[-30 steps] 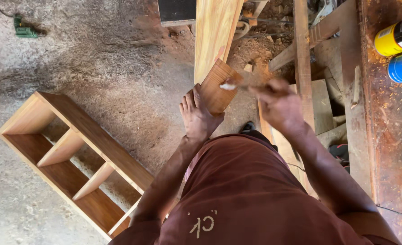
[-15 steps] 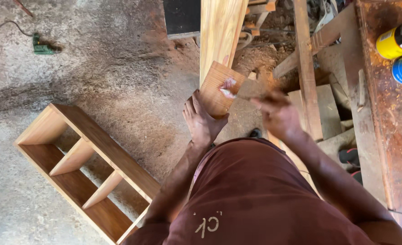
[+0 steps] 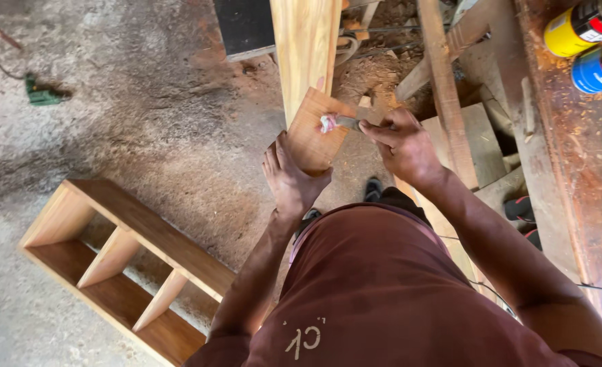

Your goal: The person mixes two different wood finishes on a small wooden board using a putty knife, then applies the mixture to a wooden cabinet door. The person sits on a stool while working on the door.

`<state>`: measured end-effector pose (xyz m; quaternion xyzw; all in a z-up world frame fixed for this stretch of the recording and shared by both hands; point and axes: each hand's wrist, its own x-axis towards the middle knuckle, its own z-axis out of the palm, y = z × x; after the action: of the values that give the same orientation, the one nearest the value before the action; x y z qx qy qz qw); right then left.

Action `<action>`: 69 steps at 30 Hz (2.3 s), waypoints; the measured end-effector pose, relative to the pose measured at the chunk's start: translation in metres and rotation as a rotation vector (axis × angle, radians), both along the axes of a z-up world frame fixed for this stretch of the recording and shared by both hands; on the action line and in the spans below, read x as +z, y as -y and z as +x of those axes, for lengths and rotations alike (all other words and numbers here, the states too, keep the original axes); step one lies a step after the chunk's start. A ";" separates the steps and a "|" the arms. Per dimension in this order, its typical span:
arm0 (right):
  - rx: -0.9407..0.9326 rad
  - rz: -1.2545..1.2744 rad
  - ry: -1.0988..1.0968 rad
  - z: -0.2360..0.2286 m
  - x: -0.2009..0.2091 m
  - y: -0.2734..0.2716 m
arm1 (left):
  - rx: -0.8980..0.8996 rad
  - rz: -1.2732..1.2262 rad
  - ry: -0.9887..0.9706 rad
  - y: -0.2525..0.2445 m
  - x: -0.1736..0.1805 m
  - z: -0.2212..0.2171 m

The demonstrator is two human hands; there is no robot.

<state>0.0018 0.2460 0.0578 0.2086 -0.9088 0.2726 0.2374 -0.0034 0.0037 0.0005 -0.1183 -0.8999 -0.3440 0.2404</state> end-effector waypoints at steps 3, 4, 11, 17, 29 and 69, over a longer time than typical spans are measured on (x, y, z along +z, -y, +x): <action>-0.045 0.158 0.047 -0.004 0.006 -0.022 | -0.039 -0.004 0.020 -0.010 -0.010 -0.008; -0.085 0.176 0.050 -0.006 0.005 -0.033 | -0.021 -0.001 0.056 -0.016 -0.015 -0.013; -0.356 -0.080 0.197 -0.080 -0.076 -0.138 | 0.026 -0.064 0.198 -0.050 -0.036 -0.085; -0.401 -0.214 0.181 -0.253 -0.231 -0.194 | 0.058 -0.121 0.336 -0.115 -0.051 -0.168; -0.489 -0.318 0.755 -0.501 -0.424 -0.206 | 0.103 -0.225 0.484 -0.241 -0.091 -0.350; -0.058 -0.004 0.326 -0.249 -0.061 -0.109 | 0.268 0.018 0.334 -0.136 -0.038 -0.190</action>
<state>-0.2470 0.3550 -0.0027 0.1345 -0.9403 0.2979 0.0949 -0.1938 0.1396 -0.0377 0.0633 -0.9319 -0.3316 0.1329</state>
